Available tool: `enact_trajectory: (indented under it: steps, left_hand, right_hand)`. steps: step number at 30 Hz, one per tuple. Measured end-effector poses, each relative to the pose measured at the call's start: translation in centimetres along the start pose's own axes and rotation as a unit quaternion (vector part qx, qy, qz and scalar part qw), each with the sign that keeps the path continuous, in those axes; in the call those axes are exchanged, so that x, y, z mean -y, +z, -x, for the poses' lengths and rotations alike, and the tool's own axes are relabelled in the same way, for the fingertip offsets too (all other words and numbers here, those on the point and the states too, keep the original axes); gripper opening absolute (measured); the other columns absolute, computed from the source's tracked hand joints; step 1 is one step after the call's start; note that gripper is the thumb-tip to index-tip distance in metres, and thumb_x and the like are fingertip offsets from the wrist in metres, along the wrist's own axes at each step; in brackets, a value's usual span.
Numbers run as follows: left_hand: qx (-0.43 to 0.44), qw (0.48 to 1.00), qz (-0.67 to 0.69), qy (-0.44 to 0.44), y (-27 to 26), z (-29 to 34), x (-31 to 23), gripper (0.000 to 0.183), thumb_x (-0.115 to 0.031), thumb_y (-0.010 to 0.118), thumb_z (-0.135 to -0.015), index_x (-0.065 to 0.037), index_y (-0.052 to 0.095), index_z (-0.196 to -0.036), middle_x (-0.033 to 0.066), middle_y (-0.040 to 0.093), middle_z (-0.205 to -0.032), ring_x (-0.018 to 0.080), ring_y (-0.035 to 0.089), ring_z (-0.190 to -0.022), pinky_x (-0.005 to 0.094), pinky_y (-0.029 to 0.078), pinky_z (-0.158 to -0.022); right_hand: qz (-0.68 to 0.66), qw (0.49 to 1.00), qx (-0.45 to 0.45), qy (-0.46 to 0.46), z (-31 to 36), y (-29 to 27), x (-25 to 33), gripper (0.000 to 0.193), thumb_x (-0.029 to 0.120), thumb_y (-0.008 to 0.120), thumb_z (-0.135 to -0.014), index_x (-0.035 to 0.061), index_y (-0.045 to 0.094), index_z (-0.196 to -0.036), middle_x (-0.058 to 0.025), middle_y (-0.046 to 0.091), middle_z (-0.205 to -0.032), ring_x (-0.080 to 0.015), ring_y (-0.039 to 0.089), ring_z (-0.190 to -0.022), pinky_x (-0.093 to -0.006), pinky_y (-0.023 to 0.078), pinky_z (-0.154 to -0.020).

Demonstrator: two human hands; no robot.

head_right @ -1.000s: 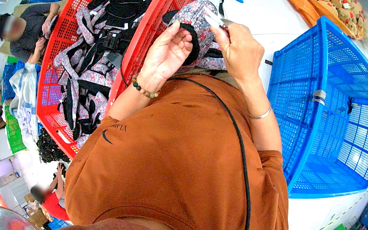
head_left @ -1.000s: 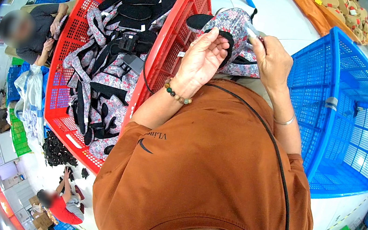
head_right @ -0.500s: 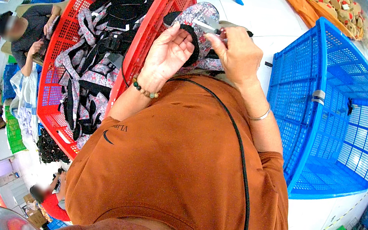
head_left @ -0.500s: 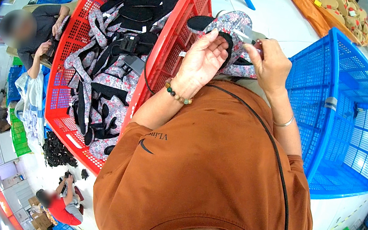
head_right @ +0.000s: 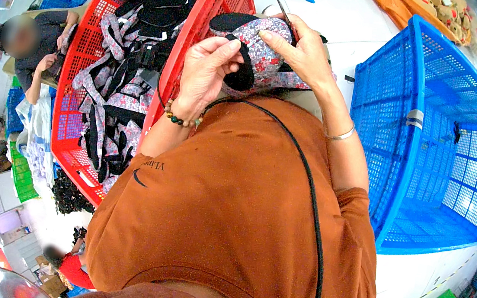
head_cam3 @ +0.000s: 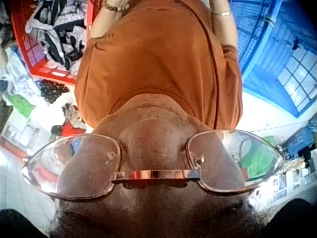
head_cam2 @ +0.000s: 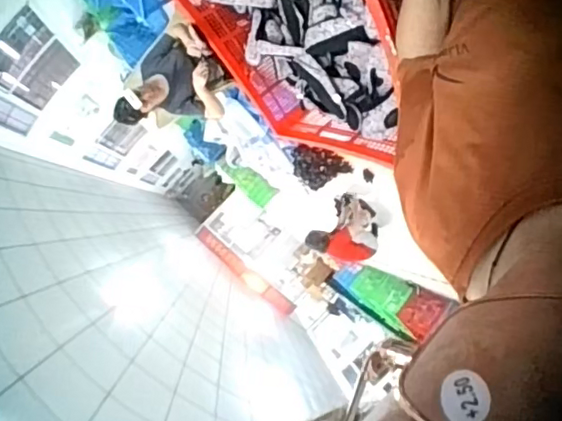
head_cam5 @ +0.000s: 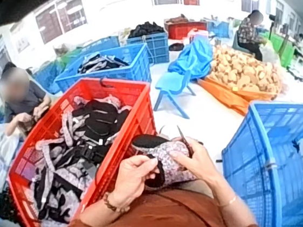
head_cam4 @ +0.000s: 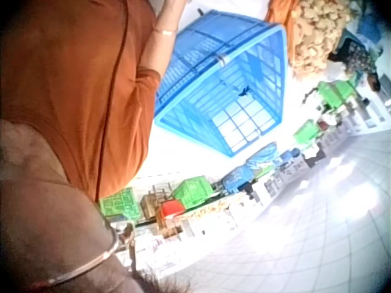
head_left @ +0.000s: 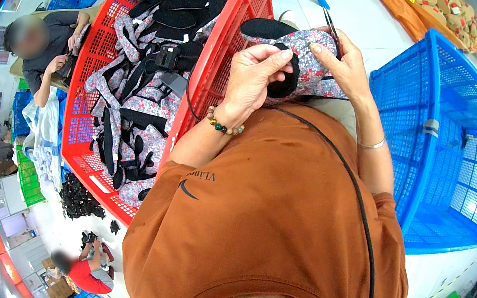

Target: The person sits on the floor and uses scissors to trim excess fabric and threads from the edges of floral-patterned fabric slippers. They pick up slippers from a red basket, trim the material, and place the finished items into a blue basket.

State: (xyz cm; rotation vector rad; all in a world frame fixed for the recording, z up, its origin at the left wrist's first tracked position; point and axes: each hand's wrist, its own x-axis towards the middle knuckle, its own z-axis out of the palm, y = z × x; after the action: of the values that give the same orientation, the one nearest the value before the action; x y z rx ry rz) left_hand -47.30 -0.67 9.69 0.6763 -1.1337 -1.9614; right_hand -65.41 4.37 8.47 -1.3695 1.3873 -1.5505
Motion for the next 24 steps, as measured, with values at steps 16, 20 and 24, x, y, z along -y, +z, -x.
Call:
enact_trajectory:
  steps: [16, 20, 24]
  left_hand:
    - [0.101, 0.979, -0.140, 0.108, -0.9, 0.9, -1.3, 0.006, -0.004, 0.057, -0.084, 0.000, 0.061, -0.081, 0.0059, 0.062, -0.077, 0.0116, 0.057, -0.069, 0.0229, 0.045, -0.063]
    - [0.320, 0.863, -0.339, 0.194, -2.6, 0.4, -2.8, 0.010, -0.003, 0.067, -0.073, -0.001, 0.064, -0.083, 0.0064, 0.063, -0.080, 0.0137, 0.060, -0.072, 0.0254, 0.047, -0.064]
    - [0.086, 0.836, -0.463, 0.283, -3.2, -0.6, -2.1, 0.039, -0.012, 0.076, -0.064, -0.005, 0.062, -0.100, 0.0090, 0.060, -0.100, 0.0201, 0.059, -0.091, 0.0288, 0.048, -0.074]
  right_hand:
    - [0.015, 1.000, -0.016, -0.004, 0.1, -0.4, -0.6, 0.031, 0.024, 0.064, -0.084, -0.0006, 0.059, -0.101, -0.0012, 0.060, -0.082, -0.0069, 0.052, -0.076, -0.0221, 0.044, -0.069]
    - [-0.016, 0.999, -0.027, 0.019, 0.1, -0.6, -1.1, 0.030, 0.023, 0.063, -0.085, -0.0014, 0.059, -0.102, -0.0020, 0.061, -0.084, -0.0070, 0.053, -0.077, -0.0223, 0.045, -0.070]
    - [-0.019, 0.999, -0.022, 0.031, 0.1, -0.6, -1.1, 0.030, 0.023, 0.063, -0.085, -0.0024, 0.058, -0.101, -0.0024, 0.061, -0.084, -0.0073, 0.053, -0.076, -0.0224, 0.045, -0.070]
